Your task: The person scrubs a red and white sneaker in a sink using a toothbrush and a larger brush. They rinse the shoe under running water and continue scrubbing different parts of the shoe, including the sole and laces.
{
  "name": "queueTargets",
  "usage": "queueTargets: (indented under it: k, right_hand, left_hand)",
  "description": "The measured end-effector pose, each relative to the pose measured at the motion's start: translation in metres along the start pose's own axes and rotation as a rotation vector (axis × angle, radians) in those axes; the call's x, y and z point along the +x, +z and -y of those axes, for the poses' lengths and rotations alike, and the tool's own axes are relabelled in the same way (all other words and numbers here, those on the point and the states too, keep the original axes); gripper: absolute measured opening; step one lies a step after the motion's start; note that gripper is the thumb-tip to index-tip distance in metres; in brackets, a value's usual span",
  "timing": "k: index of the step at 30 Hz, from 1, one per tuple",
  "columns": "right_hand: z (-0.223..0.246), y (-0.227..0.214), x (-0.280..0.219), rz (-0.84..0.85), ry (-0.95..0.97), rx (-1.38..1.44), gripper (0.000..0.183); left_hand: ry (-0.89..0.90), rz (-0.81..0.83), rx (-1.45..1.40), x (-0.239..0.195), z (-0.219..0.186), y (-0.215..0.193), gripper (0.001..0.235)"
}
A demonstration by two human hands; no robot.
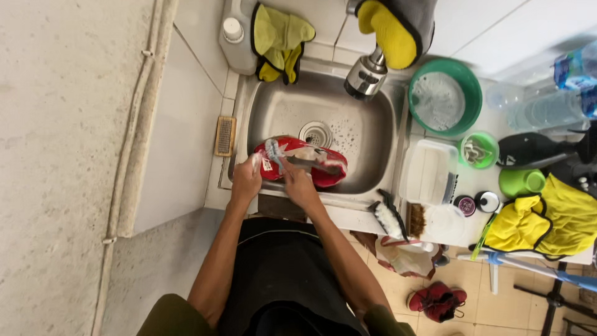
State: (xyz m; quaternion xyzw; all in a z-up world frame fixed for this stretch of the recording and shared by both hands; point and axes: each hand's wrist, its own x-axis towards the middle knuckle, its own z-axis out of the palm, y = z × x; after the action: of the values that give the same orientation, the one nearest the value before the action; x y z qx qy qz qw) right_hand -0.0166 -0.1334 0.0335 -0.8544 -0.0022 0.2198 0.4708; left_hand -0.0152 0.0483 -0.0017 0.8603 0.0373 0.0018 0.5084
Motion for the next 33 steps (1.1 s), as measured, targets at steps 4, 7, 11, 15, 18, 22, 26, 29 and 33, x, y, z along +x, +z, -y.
queueTargets:
  k: [4,7,11,15,18,22,26,29,33]
  right_hand:
    - [-0.001,0.022,-0.031,-0.125,-0.335,0.113,0.024]
    - [0.013,0.016,-0.038,0.014,-0.115,0.075,0.041]
    - [0.050,-0.015,-0.041,0.055,-0.041,0.018,0.041]
    - [0.033,0.002,-0.053,0.129,0.073,0.001,0.050]
    - [-0.022,0.010,-0.024,0.095,0.076,-0.089,0.048]
    - [0.074,-0.022,-0.079,0.091,0.015,0.050,0.044]
    - [0.018,0.009,-0.051,0.114,0.055,-0.081,0.038]
    - [-0.003,0.001,-0.045,0.105,0.132,-0.157,0.050]
    - [0.021,0.005,-0.060,0.228,0.099,0.004,0.051]
  left_hand:
    - [-0.091,0.003,-0.033,-0.012,0.019,-0.008,0.029]
    - [-0.081,0.040,0.015,-0.033,0.022,-0.008,0.022]
    - [-0.137,0.036,-0.034,-0.028,0.021,-0.009,0.029]
    - [-0.136,-0.013,0.005,-0.028,0.022,-0.006,0.026]
    - [-0.187,0.001,-0.020,-0.039,0.018,-0.002,0.025]
    - [-0.307,-0.009,-0.065,-0.033,0.011,-0.015,0.031]
    - [-0.242,-0.023,-0.070,-0.036,0.017,-0.004,0.031]
    - [-0.269,-0.013,-0.100,-0.043,0.026,-0.005,0.019]
    - [-0.389,-0.030,-0.337,-0.034,0.015,-0.006,0.029]
